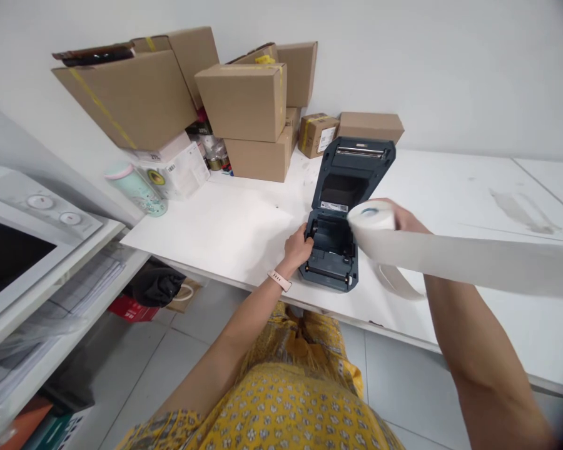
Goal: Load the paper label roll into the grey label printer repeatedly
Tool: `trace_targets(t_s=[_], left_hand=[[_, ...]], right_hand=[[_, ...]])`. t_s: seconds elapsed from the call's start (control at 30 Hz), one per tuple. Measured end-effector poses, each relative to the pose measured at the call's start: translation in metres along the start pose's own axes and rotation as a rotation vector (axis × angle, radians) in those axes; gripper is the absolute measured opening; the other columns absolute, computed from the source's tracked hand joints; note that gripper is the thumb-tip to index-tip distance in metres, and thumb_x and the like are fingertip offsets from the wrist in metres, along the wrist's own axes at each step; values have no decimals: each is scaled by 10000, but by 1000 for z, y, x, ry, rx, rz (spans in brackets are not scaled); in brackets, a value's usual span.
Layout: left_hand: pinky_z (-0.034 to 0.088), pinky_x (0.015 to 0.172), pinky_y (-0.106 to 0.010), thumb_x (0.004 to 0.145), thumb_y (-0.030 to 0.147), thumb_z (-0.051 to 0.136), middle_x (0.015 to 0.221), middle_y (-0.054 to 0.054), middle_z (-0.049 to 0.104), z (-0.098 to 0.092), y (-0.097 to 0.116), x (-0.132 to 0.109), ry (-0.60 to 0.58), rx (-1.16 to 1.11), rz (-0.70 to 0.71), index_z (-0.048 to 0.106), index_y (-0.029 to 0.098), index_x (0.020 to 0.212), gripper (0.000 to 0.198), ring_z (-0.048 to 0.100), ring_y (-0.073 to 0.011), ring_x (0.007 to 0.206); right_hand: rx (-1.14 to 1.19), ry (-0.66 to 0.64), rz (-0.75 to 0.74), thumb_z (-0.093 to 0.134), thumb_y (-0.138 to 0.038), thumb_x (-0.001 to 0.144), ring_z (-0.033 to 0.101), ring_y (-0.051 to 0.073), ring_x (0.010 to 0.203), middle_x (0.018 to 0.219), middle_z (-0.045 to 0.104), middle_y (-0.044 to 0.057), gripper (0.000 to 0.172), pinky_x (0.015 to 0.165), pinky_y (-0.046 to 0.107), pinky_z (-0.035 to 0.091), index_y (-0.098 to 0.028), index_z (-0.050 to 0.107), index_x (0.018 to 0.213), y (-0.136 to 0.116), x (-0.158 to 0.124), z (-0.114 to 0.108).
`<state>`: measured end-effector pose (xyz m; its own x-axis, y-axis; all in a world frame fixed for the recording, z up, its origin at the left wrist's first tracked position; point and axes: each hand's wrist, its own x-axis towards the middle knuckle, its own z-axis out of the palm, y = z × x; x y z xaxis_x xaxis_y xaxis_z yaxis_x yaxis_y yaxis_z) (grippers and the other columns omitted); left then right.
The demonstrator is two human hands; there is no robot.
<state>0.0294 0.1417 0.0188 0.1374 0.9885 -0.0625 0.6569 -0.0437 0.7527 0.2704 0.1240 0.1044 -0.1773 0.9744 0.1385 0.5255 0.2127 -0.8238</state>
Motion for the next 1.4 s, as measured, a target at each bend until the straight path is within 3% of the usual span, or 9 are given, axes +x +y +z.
trace_targets(t_s=[0.1, 0.23, 0.53, 0.83, 1.1, 1.2, 1.27, 1.33, 1.4], left_hand=[[444, 1065, -402, 869, 242, 434, 1364, -11, 633, -1, 0, -1, -8, -14, -13, 446, 277, 1454, 586, 588, -268, 1252], [408, 1105, -424, 875, 232, 422, 1406, -4, 603, -1, 0, -1, -11, -13, -33, 436, 291, 1462, 591, 553, -271, 1299], [418, 1088, -392, 892, 206, 376, 1375, -32, 625, -1, 2, -2, -17, 39, -32, 419, 262, 1473, 585, 575, -252, 1269], [435, 1063, -396, 901, 204, 362, 1339, -46, 648, -1, 1, -2, -14, 58, -26, 426, 267, 1467, 573, 599, -258, 1230], [444, 1067, -389, 891, 214, 387, 1353, -26, 640, -1, 0, -3, 6, 9, -29, 446, 279, 1457, 573, 601, -256, 1233], [441, 1078, -390, 882, 210, 399, 1359, -7, 638, -1, 0, -3, 2, -13, -36, 452, 296, 1449, 576, 591, -249, 1251], [430, 1094, -397, 877, 208, 404, 1375, 5, 628, -2, 0, -3, 1, -21, -33, 451, 307, 1448, 581, 582, -249, 1266], [419, 1108, -405, 877, 210, 402, 1388, 5, 618, -2, 0, -3, 4, -27, -29, 445, 302, 1454, 586, 578, -252, 1273], [416, 1113, -412, 882, 220, 396, 1404, -2, 606, -1, -1, -3, 2, -33, -26, 434, 289, 1463, 587, 573, -255, 1279]], right_hand=[[-232, -243, -107, 782, -476, 608, 640, 313, 1059, 1150, 675, 83, 632, 939, 447, 515, -239, 579, 1157, -15, 24, 26], [-405, -336, -158, 765, -413, 627, 626, 292, 1071, 1179, 647, 82, 618, 941, 443, 505, -229, 555, 1177, -14, 42, 49], [-541, -560, -50, 765, -488, 631, 610, 325, 1131, 1268, 629, 95, 685, 937, 429, 498, -231, 562, 1233, -16, 53, 55], [-754, -585, 46, 632, -638, 751, 531, 387, 1289, 1424, 545, 169, 799, 1030, 490, 454, -199, 483, 1402, 6, 65, 72], [-793, -539, 17, 600, -527, 827, 448, 404, 1378, 1509, 465, 188, 805, 1120, 539, 366, -159, 373, 1506, 3, 52, 78], [-577, -341, -133, 542, -506, 879, 562, 330, 1281, 1399, 598, 109, 577, 1074, 463, 449, -225, 536, 1383, -16, 35, 58], [-404, 26, -258, 476, -511, 926, 630, 291, 1167, 1268, 677, 89, 440, 1035, 440, 488, -245, 643, 1234, -36, 31, 36], [-344, 446, -354, 399, -522, 961, 607, 287, 1181, 1240, 674, 97, 443, 1079, 470, 445, -246, 663, 1187, -54, 38, 11], [-328, 694, -377, 330, -526, 976, 532, 292, 1279, 1303, 634, 97, 497, 1144, 491, 354, -233, 645, 1224, -63, 57, -13]])
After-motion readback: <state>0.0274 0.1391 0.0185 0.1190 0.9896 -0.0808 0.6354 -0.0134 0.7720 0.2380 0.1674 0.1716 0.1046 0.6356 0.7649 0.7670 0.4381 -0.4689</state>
